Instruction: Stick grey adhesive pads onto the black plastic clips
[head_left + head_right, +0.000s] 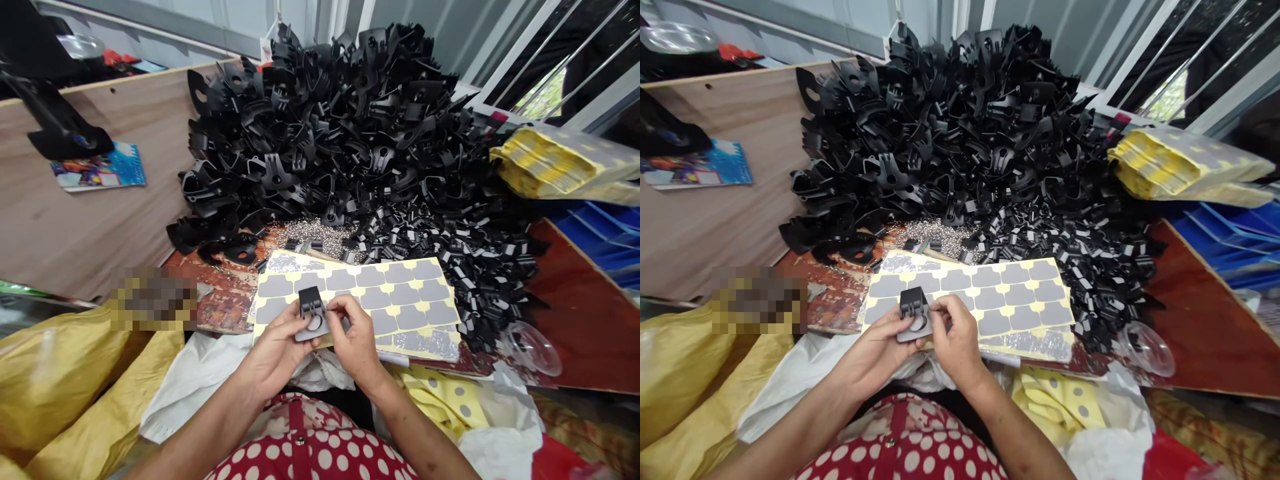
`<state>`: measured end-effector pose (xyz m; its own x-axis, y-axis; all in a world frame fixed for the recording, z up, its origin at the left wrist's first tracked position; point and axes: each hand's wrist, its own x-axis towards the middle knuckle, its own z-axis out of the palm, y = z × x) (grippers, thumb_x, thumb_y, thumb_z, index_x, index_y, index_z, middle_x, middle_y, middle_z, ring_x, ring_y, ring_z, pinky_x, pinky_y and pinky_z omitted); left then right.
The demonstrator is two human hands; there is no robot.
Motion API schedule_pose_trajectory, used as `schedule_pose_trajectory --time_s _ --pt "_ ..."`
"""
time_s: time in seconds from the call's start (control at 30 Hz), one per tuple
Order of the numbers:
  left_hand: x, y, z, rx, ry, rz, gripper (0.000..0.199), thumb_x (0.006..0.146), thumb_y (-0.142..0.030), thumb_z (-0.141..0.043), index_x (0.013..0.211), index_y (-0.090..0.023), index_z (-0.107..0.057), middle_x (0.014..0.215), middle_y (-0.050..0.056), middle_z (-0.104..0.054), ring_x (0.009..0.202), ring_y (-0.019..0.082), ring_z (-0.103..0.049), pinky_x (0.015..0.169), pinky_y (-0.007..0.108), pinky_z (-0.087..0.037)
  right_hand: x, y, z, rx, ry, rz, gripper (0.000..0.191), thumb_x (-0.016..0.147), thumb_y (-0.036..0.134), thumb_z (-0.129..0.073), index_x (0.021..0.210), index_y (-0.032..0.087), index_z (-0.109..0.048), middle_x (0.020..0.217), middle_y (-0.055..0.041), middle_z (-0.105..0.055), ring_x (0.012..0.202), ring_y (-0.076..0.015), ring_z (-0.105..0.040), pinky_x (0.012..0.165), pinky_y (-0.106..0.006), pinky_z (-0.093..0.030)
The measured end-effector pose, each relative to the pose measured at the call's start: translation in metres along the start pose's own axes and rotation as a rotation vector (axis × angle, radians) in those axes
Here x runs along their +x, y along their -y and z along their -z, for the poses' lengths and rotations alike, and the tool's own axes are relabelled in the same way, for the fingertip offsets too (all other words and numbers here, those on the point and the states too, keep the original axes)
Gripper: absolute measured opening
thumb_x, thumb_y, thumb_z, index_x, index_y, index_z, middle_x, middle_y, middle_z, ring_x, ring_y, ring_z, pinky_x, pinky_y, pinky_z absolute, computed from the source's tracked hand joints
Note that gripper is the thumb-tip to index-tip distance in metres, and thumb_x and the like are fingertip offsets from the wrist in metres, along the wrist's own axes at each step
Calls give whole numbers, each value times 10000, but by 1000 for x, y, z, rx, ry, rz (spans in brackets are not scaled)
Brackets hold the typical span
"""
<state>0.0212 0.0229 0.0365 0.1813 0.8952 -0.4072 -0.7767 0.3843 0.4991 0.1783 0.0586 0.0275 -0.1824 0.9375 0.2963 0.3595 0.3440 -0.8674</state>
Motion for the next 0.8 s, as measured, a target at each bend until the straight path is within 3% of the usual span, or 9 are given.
schedule_pose_trajectory --time_s 0.1,0.17,0.27,0.33,0.43,0.57,0.7,0.8 --pt "-8 -3 1 41 -6 -7 206 826 -179 -794 1020 -177 -723 953 40 -677 847 156 -625 760 285 -559 2 2 5 22 66 9 58 957 194 -551 954 228 -598 872 -5 -635 816 -167 -620 747 -287 -510" --pt "-13 -7 0 74 -9 -64 258 798 -210 -827 1039 -189 -738 935 38 -696 833 159 -636 761 278 -559 3 10 9 -89 104 141 110 978 204 -535 997 228 -640 1025 -53 -655 1005 -211 -622 882 -360 -508" --pt "-16 -13 0 118 -22 -150 366 749 -200 -866 1093 -210 -742 993 44 -734 868 161 -662 779 249 -553 0 27 10 -280 122 385 133 952 210 -609 1065 241 -672 1307 -95 -619 1268 -287 -519 1106 -512 -378" --pt "-19 -16 1 147 -43 -170 414 714 -183 -886 1102 -209 -741 967 40 -744 852 157 -670 786 242 -555 -3 36 8 -295 99 465 110 925 193 -660 1017 250 -674 1299 -75 -641 1266 -290 -521 1149 -546 -324" --pt "-29 -26 10 156 -154 -309 408 699 -231 -904 1071 -224 -738 866 20 -737 807 174 -677 825 317 -588 -5 39 11 -188 37 433 83 949 181 -630 924 250 -670 1123 -56 -680 1128 -257 -581 1041 -488 -425" --pt "-60 -44 45 232 -370 -617 384 724 -300 -889 1067 -257 -723 983 15 -735 901 200 -674 901 378 -585 -6 17 15 -295 120 286 119 972 180 -577 922 228 -674 1029 -62 -650 1014 -242 -574 884 -411 -450" --pt "-87 -43 96 544 -447 -556 378 726 -348 -851 1066 -239 -727 1051 38 -709 934 216 -655 846 316 -553 -6 -21 1 -677 257 286 133 930 118 -566 894 202 -662 974 -66 -645 953 -247 -534 846 -402 -397" --pt "-88 -30 131 910 -431 -484 312 775 -350 -755 1061 -228 -737 1107 67 -711 1074 268 -639 973 368 -508 -4 -34 -5 -768 227 319 230 930 138 -576 1147 165 -646 1060 -111 -656 984 -273 -545 862 -422 -423"
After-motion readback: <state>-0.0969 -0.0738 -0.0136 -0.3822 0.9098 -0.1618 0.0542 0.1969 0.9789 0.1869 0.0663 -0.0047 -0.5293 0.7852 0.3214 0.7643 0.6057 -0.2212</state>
